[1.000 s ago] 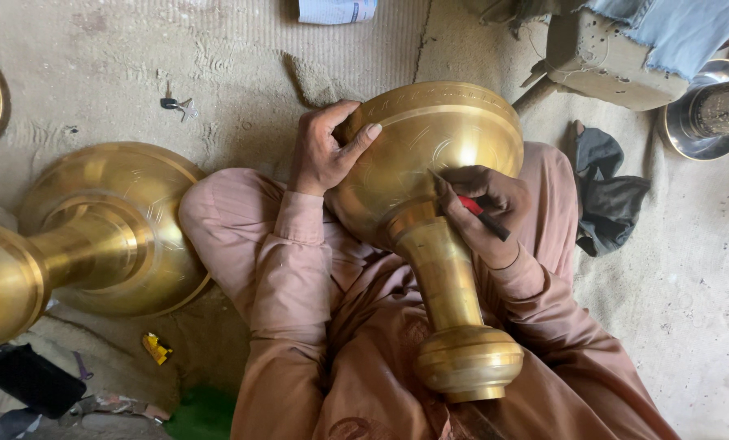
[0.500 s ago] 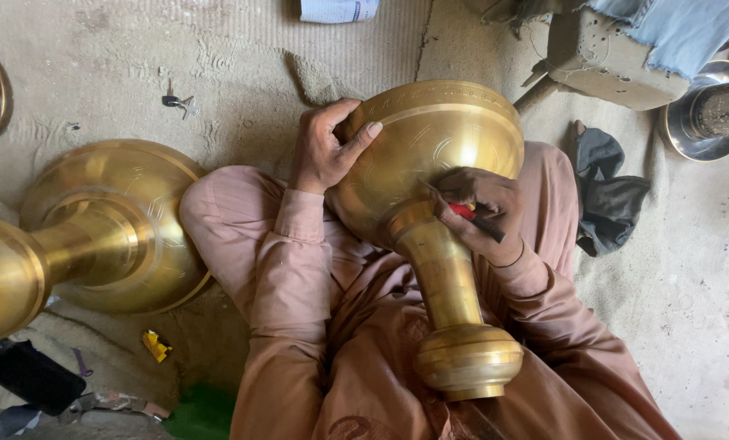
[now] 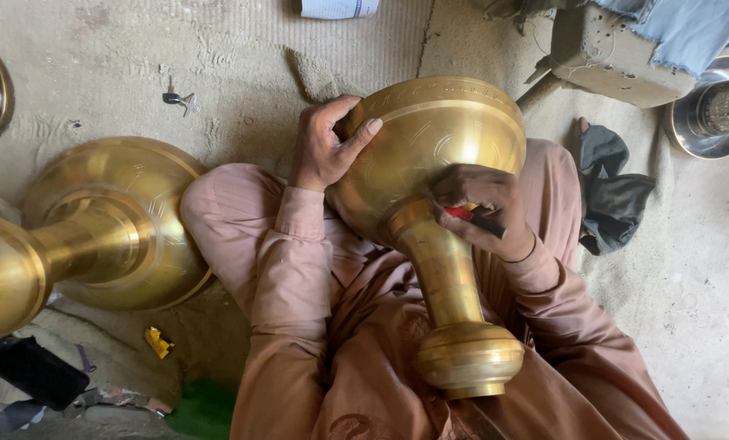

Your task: The person sits on the floor holding a large brass vase on their lap and engraves decorative patterns into its surface using a small hand engraving tool, steadying the vase with the other hand and rotating it to reach different areas.

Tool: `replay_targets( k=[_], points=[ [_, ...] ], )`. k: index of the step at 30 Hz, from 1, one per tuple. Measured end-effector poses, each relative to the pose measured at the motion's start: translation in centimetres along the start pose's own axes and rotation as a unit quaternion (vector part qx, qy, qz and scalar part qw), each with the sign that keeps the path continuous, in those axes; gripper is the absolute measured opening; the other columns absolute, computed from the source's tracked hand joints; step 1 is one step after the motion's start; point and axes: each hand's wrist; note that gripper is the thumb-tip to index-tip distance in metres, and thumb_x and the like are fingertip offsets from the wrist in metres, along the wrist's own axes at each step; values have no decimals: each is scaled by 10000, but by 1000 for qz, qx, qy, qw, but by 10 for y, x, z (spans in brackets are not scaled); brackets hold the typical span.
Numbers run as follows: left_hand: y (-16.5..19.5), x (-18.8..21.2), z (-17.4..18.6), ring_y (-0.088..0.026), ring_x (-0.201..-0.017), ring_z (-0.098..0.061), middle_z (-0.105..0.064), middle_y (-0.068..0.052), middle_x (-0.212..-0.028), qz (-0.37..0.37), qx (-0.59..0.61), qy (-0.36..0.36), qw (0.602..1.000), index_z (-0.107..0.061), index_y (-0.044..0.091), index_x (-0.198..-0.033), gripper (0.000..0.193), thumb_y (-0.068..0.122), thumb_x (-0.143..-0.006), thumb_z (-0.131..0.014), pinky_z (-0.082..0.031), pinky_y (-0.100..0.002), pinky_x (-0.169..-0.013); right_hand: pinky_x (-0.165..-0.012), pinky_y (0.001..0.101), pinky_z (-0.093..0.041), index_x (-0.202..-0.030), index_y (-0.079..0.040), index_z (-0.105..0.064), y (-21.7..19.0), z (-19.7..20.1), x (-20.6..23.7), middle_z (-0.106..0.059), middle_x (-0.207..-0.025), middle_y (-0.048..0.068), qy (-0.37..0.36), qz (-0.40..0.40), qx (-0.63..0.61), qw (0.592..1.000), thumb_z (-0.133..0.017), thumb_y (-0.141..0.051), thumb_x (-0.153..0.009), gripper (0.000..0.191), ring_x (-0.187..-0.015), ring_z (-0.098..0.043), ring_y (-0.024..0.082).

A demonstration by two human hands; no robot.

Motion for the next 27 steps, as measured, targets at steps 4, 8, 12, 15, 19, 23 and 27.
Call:
replay_targets(
  k=[4, 8, 12, 15, 19, 23, 27],
  points=[
    [-1, -1, 0, -175, -813, -715, -753, -138, -921, 7, -10, -1, 1000, -723, -70, -1069, 469, 394, -1000, -724, -586, -317, -742, -775, 362, -577, -858, 11, -657, 5, 9, -2, -700, -860, 119, -52, 22, -34, 998, -763, -15, -857, 109, -848, -721, 279],
    [0, -1, 0, -179, -827, -725, -755, -143, -933, 0, -18, 3, 1000, -724, -71, -1073, 476, 399, -1001, -724, -592, -317, -757, -755, 353, -594, -864, -2, -631, 10, -2, 2, -703, -877, 131, 19, 43, -34, 998, -738, -24, -876, 110, -842, -731, 268],
    [1, 0, 1, -183, -847, -723, -752, -144, -941, 0, -23, 7, 1000, -717, -66, -1074, 465, 392, -1002, -728, -581, -320, -767, -694, 294, -627, -898, 0, -600, 12, -25, 13, -730, -910, 138, 199, 17, -93, 976, -711, 40, -973, 139, -753, -735, 166],
    [2, 0, 1, -180, -827, -714, -748, -136, -913, 6, -34, 3, 999, -718, -56, -1056, 442, 382, -996, -732, -568, -319, -754, -658, 252, -571, -913, 31, -598, 9, -26, 23, -721, -897, 156, 212, -45, 9, 976, -713, 74, -978, 138, -762, -708, 173],
    [6, -3, 0, -180, -822, -708, -744, -137, -914, 6, -34, 3, 999, -714, -60, -1079, 442, 374, -996, -735, -565, -320, -752, -689, 273, -573, -902, 28, -590, 10, -23, 23, -720, -898, 164, 215, -49, -11, 975, -712, 73, -966, 145, -769, -711, 185],
    [7, -2, 1, -185, -836, -719, -750, -143, -932, 5, -35, 11, 999, -711, -64, -1080, 445, 372, -994, -741, -568, -322, -757, -667, 269, -577, -859, 8, -552, 10, -22, 19, -711, -875, 155, 208, -24, -9, 978, -721, 68, -959, 205, -781, -720, 198],
    [3, -2, 0, -190, -832, -717, -746, -150, -930, 0, -38, 8, 999, -710, -65, -1076, 450, 377, -998, -736, -567, -327, -762, -671, 287, -581, -823, 1, -547, 10, -19, 17, -700, -851, 160, 193, -10, -6, 981, -734, 63, -943, 231, -791, -734, 233]
  ],
)
Point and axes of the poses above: each hand's wrist, its own x-axis away from the middle knuckle, its own z-axis out of the back of the hand, y = z × x
